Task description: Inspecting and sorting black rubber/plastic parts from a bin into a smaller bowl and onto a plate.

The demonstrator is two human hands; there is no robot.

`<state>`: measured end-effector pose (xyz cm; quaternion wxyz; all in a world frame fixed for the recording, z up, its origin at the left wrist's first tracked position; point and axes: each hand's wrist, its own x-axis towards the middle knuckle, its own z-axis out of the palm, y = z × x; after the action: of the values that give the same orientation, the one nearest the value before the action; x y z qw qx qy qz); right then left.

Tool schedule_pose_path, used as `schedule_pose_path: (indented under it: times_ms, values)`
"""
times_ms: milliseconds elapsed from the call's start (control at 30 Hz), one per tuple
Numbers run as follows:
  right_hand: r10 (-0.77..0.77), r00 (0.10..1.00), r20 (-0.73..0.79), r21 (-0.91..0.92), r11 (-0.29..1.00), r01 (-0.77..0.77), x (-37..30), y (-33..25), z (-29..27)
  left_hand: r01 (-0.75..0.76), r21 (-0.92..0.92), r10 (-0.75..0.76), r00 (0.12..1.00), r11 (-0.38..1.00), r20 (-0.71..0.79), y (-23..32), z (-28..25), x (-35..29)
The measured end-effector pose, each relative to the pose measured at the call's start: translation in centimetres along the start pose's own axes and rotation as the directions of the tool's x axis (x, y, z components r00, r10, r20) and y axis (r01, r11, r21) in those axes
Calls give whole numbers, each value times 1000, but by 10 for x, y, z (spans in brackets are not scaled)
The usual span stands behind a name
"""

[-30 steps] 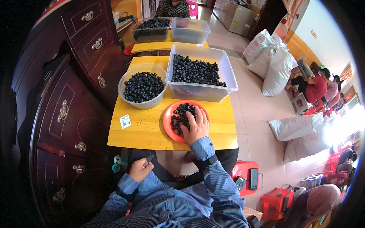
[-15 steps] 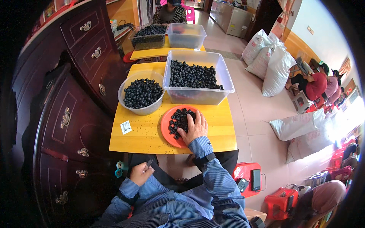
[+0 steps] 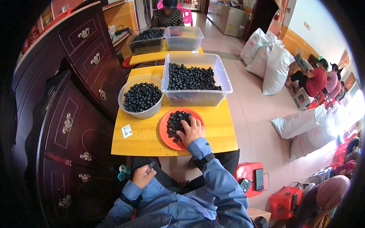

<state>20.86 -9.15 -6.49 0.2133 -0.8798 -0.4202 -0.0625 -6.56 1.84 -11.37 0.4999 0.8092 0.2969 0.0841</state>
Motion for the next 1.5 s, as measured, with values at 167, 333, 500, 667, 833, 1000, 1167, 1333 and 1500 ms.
schedule_pose_path:
  times_ms: [167, 333, 500, 667, 833, 1000, 1167, 1333, 1500]
  values:
    - [18, 998, 64, 34, 999, -20, 4, 0, 1, 17, 41, -18, 1000, 999, 8, 1, -1, 2]
    - [18, 998, 61, 57, 998, -22, 2, -5, 2, 5, 27, -5, 1000, 1000, -8, -6, 1, 0]
    - [51, 995, 84, 62, 996, -56, 1, -6, 0, 18, 41, -19, 1000, 999, 12, -5, 0, 1]
    - [15, 997, 73, 47, 999, -18, 5, -6, 3, 28, 27, -28, 1000, 999, 9, -6, 0, -1]
    - [60, 989, 135, 43, 997, -66, 15, -4, 3, 34, 29, -35, 999, 999, 20, -2, -1, 0]
    - [4, 993, 119, 59, 998, -11, 20, -5, 4, 17, 27, -17, 1000, 999, 11, -5, -1, -1]
    - [-5, 988, 155, 97, 995, -11, 21, -7, -2, 40, 15, -40, 999, 999, 2, 2, -3, 0]
    - [-54, 999, -6, 314, 948, 53, 23, 1, -4, 17, 30, -18, 999, 999, 29, -2, -2, 1]
    - [-71, 997, -27, 309, 948, 76, 23, 4, 2, 1, 30, -1, 1000, 1000, 9, 3, -2, 0]
